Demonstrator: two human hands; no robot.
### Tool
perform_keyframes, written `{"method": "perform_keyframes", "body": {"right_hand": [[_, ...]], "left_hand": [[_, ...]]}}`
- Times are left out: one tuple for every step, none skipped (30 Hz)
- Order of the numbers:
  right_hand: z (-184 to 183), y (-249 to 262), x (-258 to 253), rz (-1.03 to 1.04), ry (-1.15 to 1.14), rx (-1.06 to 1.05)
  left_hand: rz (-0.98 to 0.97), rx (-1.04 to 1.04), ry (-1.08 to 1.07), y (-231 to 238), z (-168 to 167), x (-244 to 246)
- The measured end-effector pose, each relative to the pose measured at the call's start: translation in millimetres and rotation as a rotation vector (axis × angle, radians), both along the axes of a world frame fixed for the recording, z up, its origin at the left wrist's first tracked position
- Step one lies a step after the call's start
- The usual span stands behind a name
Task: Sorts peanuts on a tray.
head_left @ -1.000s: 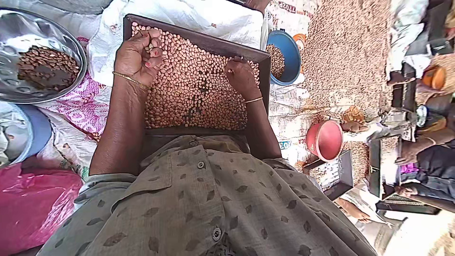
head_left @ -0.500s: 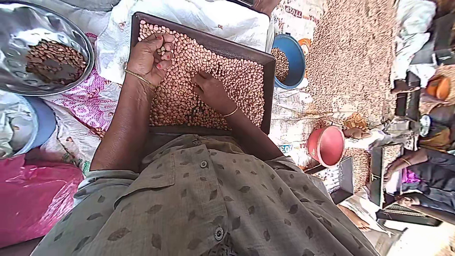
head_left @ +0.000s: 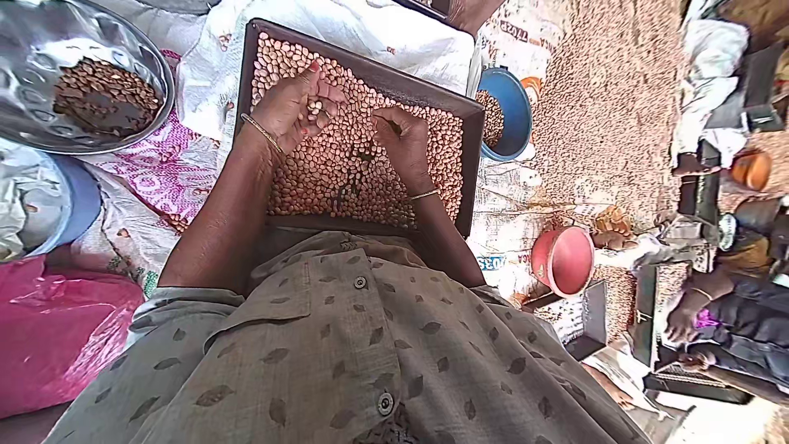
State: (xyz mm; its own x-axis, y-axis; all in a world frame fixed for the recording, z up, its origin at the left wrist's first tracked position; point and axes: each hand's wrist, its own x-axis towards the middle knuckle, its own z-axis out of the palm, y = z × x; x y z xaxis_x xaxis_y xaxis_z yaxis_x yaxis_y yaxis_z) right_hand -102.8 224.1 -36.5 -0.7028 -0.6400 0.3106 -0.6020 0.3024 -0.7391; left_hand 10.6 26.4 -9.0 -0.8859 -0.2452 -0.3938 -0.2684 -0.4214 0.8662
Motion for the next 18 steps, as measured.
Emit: {"method": "perform_keyframes", "body": {"right_hand": [[12.4, -4.6, 4.5, 0.058, -0.033, -0.079], [24.7, -8.8, 10.3, 0.113, -0.065, -0.131], [34.3, -13.2, 15.8, 0.156, -0.082, -0.152], [38.2, -18.1, 18.0, 0.171, -0.066, -0.166], [35.8, -22.4, 16.6, 0.154, -0.032, -0.16], [29.9, -24.5, 13.5, 0.125, -0.004, -0.112], [22.5, -24.7, 9.8, 0.109, 0.007, -0.016], [14.2, -24.5, 7.0, 0.117, 0.013, 0.106], [5.6, -24.2, 7.2, 0.14, 0.019, 0.236], [-2.1, -24.4, 10.1, 0.163, 0.046, 0.376], [-8.3, -25.4, 14.6, 0.179, 0.084, 0.493], [-12.3, -26.9, 19.6, 0.168, 0.137, 0.551], [-13.6, -28.6, 23.2, 0.147, 0.191, 0.589], [-14.5, -30.0, 25.8, 0.125, 0.229, 0.608], [-15.1, -31.2, 27.7, 0.107, 0.243, 0.619], [-15.5, -31.9, 29.0, 0.093, 0.25, 0.625], [-16.0, -32.3, 30.0, 0.081, 0.26, 0.623], [-15.9, -32.3, 31.7, 0.073, 0.274, 0.627]], "left_hand": [[-0.078, -0.039, -0.025, 1.9, 1.6, -0.3], [-0.134, -0.044, -0.037, 4.2, 1.1, -0.9], [-0.168, -0.02, -0.034, 5.8, -0.3, -1.6], [-0.175, 0.017, -0.019, 6.1, -0.9, -2.3], [-0.148, 0.07, 0.014, 4.8, -2.4, -2.7], [-0.088, 0.128, 0.044, 2.5, -4.0, -2.4], [-0.008, 0.184, 0.072, -0.3, -5.4, -2.5], [0.065, 0.225, 0.099, -4.8, -7.2, -2.9], [0.128, 0.242, 0.119, -9.1, -9.1, -2.8], [0.177, 0.248, 0.13, -12.0, -10.0, -2.5], [0.208, 0.249, 0.137, -13.5, -10.2, -2.2], [0.227, 0.248, 0.141, -14.2, -9.8, -2.5], [0.234, 0.246, 0.142, -14.2, -9.3, -3.0], [0.232, 0.245, 0.144, -13.6, -9.3, -3.0], [0.231, 0.244, 0.145, -12.7, -9.5, -2.7], [0.226, 0.237, 0.144, -11.8, -9.8, -2.6], [0.219, 0.224, 0.14, -11.2, -10.0, -2.7], [0.217, 0.217, 0.134, -10.4, -9.8, -2.5]]}}
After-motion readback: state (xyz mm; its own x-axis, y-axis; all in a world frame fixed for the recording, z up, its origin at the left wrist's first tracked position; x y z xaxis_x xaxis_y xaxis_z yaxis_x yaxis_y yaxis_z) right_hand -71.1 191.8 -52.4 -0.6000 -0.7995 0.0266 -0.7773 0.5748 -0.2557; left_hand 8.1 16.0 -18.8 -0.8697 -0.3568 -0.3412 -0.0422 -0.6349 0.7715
